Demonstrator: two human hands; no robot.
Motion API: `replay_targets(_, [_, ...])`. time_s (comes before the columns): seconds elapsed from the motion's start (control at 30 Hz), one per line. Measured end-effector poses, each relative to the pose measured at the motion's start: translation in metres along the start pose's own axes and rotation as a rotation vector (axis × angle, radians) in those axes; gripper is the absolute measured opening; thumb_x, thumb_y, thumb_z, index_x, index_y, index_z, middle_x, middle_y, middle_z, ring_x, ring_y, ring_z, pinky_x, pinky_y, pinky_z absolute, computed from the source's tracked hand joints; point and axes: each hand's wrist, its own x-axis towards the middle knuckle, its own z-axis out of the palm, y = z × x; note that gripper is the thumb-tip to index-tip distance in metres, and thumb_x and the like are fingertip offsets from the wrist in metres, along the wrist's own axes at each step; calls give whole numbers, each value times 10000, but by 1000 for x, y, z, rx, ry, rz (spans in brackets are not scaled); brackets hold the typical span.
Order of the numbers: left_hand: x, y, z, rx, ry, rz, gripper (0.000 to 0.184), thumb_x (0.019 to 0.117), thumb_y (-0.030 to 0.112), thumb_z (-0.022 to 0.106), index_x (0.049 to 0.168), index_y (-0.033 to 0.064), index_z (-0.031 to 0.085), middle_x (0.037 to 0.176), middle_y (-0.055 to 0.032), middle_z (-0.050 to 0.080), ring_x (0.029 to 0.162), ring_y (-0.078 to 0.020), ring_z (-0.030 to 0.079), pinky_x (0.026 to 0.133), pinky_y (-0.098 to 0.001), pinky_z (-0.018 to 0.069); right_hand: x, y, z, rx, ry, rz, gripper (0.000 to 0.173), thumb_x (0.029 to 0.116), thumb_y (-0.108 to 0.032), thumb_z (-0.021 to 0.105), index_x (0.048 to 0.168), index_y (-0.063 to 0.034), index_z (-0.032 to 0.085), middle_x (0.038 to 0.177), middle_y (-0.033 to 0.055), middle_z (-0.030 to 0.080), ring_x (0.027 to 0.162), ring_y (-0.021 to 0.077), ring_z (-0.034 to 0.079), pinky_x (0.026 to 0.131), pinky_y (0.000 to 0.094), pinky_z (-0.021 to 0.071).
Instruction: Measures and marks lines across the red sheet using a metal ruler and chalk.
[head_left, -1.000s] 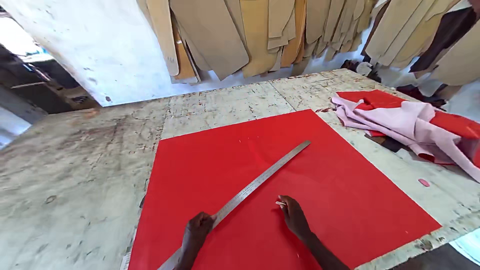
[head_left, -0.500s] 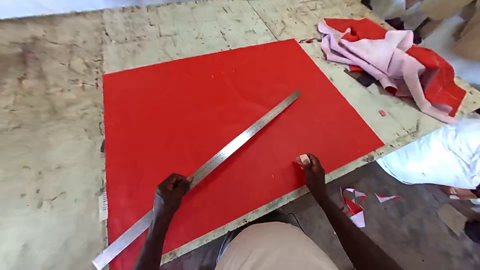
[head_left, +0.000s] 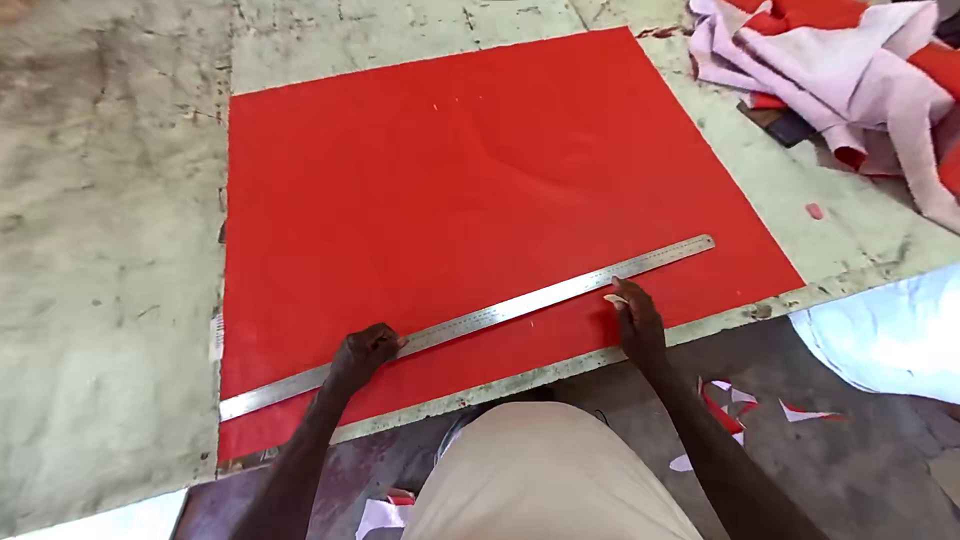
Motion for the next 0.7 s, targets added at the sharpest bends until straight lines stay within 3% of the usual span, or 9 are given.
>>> replay_targets(0.1, [-6, 5, 5, 5, 13, 19, 146, 997, 202, 672, 967, 63, 705, 754, -45, 662, 646, -155, 625, 631, -402, 556, 32, 9, 3, -40, -78, -70, 406, 1097, -243, 422, 1401, -36, 592, 1481, 138, 568, 1448, 299, 459, 1217, 498, 355])
replay_targets(0.17, [-11, 11, 5, -10, 36, 36, 133, 990, 176, 684, 969, 47, 708, 753, -52, 664, 640, -147, 620, 629, -376, 555, 57, 20, 6, -94, -155, -97, 407, 1096, -253, 412, 1362, -20, 613, 1411, 174, 610, 1399, 342, 503, 1199, 522, 365])
replay_targets(0.27, [-14, 23, 0, -11, 48, 15, 126, 957, 182, 733, 964, 61, 701, 741, -40, 662, 624, -137, 615, 606, -353, 549, 89, 28, 9, -150, -271, -136, 334, 1082, -238, 449, 1211, -32, 678, 1110, 179, 702, 1097, 375, 650, 1042, 579, 461])
replay_targets(0.33, [-14, 36, -4, 49, 22, -30, 156, 955, 201, 745, 979, 53, 704, 755, -67, 664, 641, -175, 622, 629, -411, 552, 97, 24, 3, -159, -336, -153, 310, 1070, -240, 484, 1197, -42, 686, 1026, 184, 708, 992, 398, 674, 942, 625, 498])
replay_targets(0.5, [-2, 23, -4, 85, 1, -34, 215, 972, 285, 724, 996, 71, 727, 815, -67, 697, 722, -181, 662, 728, -460, 574, 85, 26, -3, -153, -358, -173, 301, 1063, -267, 519, 1190, -54, 691, 976, 169, 713, 910, 380, 689, 847, 628, 519])
replay_targets(0.7, [5, 21, 14, 85, -21, -73, 272, 972, 350, 716, 1010, 81, 717, 802, -75, 684, 722, -215, 658, 718, -508, 564, 74, 40, 0, -194, -343, -98, 292, 1069, -273, 523, 1185, -72, 699, 1042, 148, 724, 982, 370, 679, 911, 623, 488])
